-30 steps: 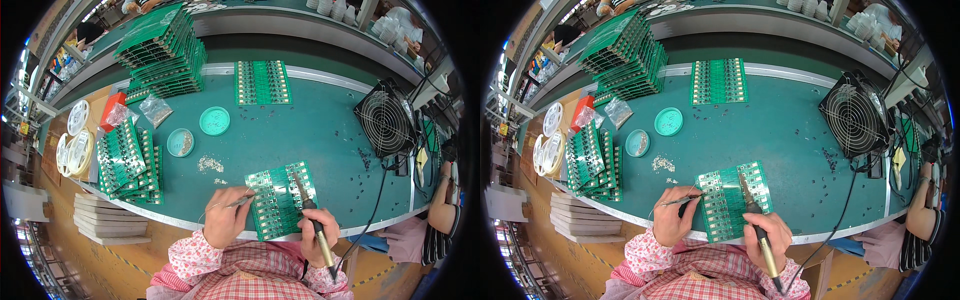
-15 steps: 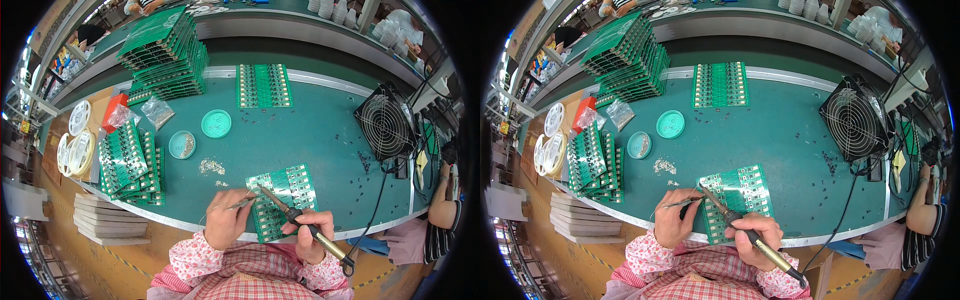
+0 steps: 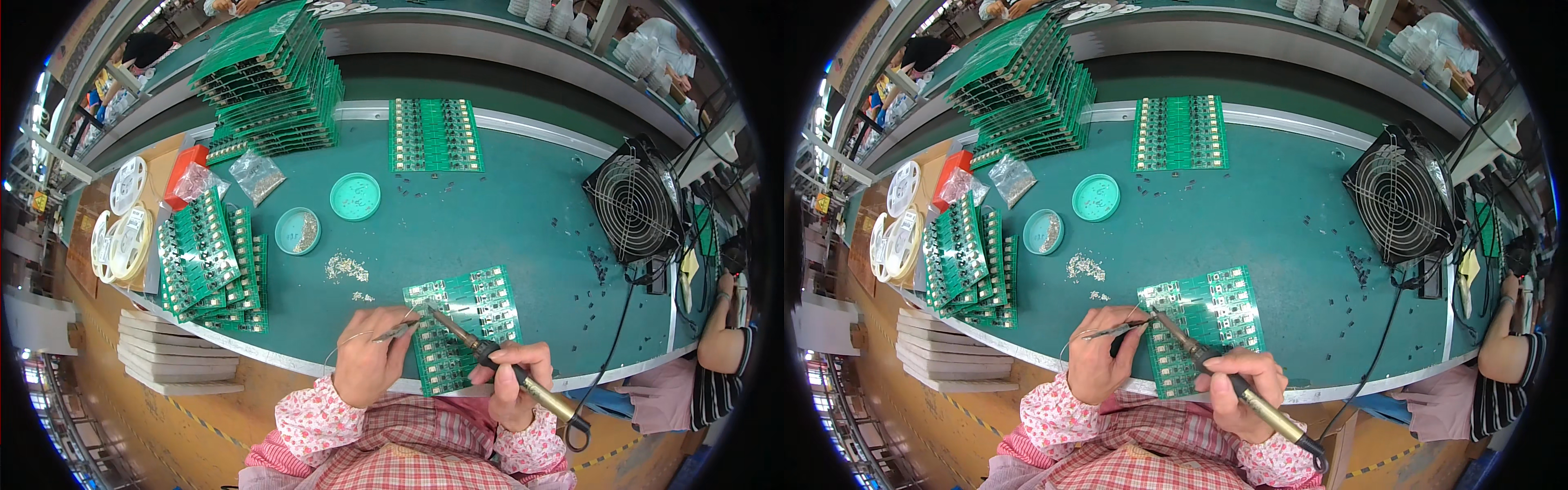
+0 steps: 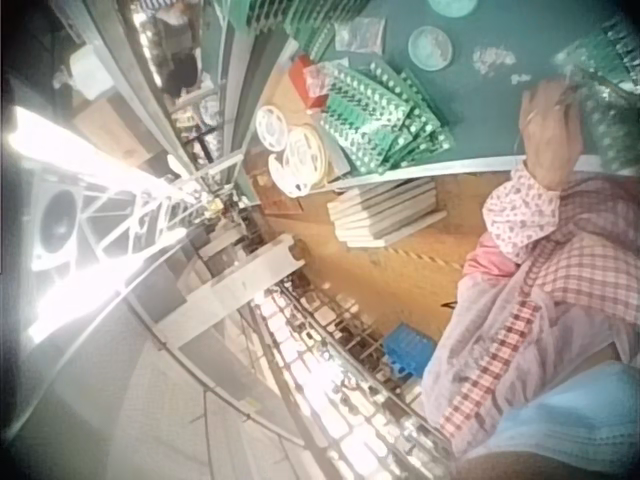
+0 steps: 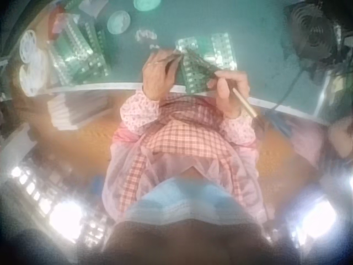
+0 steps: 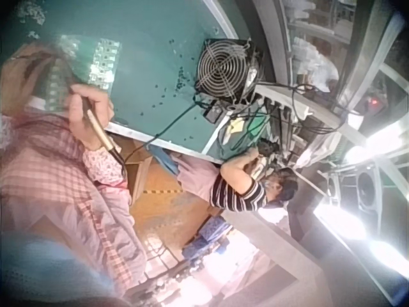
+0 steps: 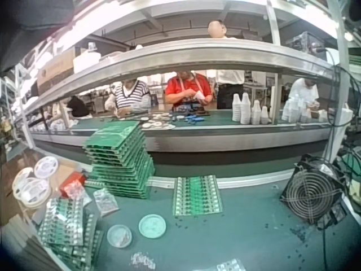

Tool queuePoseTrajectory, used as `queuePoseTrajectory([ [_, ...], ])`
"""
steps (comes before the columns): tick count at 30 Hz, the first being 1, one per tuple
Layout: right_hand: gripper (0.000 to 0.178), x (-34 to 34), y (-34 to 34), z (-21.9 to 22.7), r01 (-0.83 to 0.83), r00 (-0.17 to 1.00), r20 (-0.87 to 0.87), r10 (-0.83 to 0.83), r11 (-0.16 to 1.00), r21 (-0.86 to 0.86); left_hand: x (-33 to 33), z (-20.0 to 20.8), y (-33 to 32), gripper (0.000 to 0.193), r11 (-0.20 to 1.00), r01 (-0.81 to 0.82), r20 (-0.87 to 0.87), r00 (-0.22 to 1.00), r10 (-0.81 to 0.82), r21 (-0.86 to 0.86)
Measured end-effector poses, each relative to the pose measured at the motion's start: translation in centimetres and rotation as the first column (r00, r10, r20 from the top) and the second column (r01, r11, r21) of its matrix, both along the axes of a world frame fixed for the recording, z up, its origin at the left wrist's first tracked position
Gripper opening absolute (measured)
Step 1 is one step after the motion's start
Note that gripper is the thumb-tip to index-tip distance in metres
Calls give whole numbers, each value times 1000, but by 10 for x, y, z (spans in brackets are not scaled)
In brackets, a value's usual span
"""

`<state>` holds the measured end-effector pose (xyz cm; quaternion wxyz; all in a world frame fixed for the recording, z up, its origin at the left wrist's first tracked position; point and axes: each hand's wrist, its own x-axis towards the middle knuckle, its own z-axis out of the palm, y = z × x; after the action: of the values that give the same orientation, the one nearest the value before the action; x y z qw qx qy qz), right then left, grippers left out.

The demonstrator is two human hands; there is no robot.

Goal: The person solders small electronic components onto circuit boards using a soldering iron, solder wire, and tweezers.

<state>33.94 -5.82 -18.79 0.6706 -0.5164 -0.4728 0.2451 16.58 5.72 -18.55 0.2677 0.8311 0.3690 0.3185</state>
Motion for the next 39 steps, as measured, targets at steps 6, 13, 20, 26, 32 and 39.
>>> queuePoseTrajectory([
  [6,23,5,1,12,22,990,140,19,958,-284,0,0,0,26,1000,0,6,1000,0,2],
  [13,11,1,6,9,33,986,164,14,961,-276,1,3,1,19,1000,-14,5,1000,14,5],
  [20,10,-7,6,17,56,977,214,2,962,-265,1,1,1,19,1000,-9,21,1000,9,5],
  [26,8,-13,12,23,36,899,435,41,985,-167,1,2,2,20,1000,-6,19,1000,6,1],
  [32,9,-12,13,27,26,846,531,56,989,-145,0,1,2,20,1000,1,31,1000,-1,1],
  [39,20,4,-3,16,184,852,508,-128,981,-63,1,0,1,20,1000,7,45,999,-7,-1],
])
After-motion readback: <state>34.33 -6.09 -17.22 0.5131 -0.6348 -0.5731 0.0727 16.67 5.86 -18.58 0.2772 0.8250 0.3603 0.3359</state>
